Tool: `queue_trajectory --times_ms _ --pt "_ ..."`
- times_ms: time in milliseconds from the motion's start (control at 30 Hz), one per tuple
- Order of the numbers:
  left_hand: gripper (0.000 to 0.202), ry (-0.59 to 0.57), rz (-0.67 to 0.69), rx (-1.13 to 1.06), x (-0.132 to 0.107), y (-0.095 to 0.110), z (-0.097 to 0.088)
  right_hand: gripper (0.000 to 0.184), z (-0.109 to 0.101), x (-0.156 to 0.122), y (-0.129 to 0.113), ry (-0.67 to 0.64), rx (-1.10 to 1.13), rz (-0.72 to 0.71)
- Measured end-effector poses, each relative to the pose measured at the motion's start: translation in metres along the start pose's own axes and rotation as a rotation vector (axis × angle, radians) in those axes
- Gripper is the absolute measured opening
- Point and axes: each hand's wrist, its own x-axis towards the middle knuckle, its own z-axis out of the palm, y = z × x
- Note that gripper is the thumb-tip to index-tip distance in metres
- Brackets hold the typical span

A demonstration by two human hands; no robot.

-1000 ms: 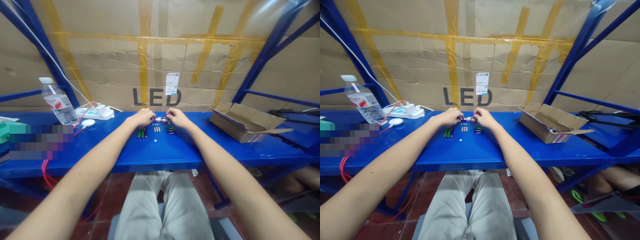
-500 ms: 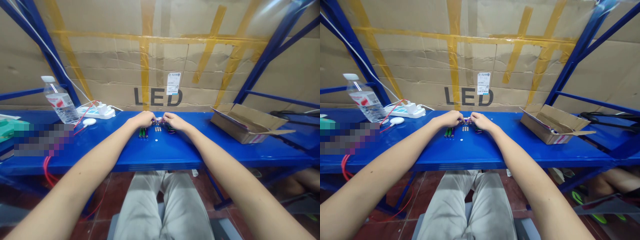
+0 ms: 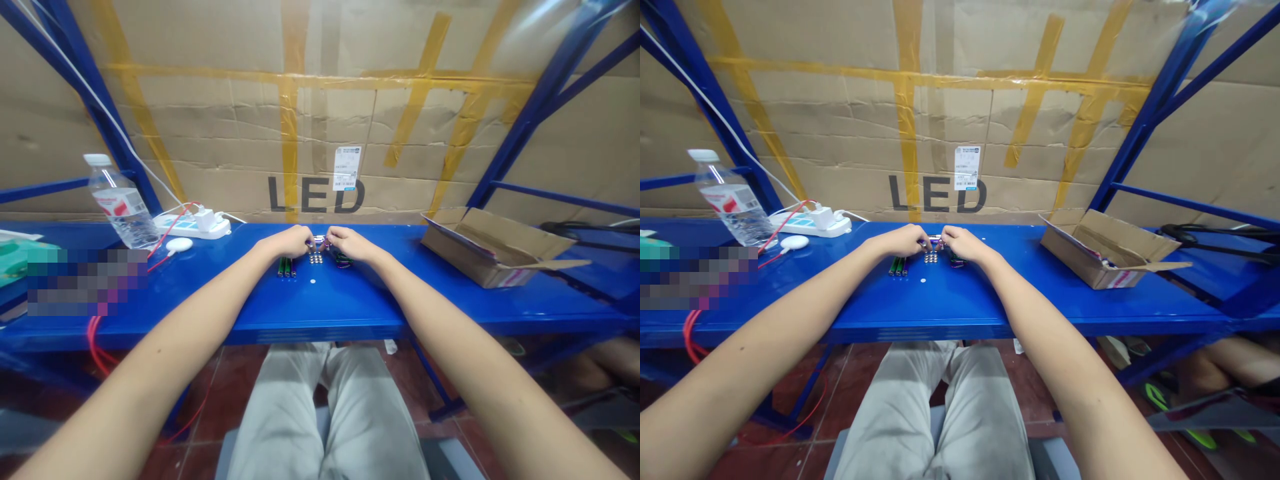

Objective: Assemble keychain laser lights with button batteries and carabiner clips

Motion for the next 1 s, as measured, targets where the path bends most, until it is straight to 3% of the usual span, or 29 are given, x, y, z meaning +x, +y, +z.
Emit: queue_trajectory --times_ms 833,1000 --pt "0.037 0.003 0.009 -0.064 0.0 0.001 0.0 0.021 0.0 0.001 0.002 0.011 0.028 -0.012" --pt "0.041 0.145 -0.001 -0.169 -0.011 -0.006 -0.016 0.023 -0.003 -0.002 -0.004 0.004 0.116 -0.035"
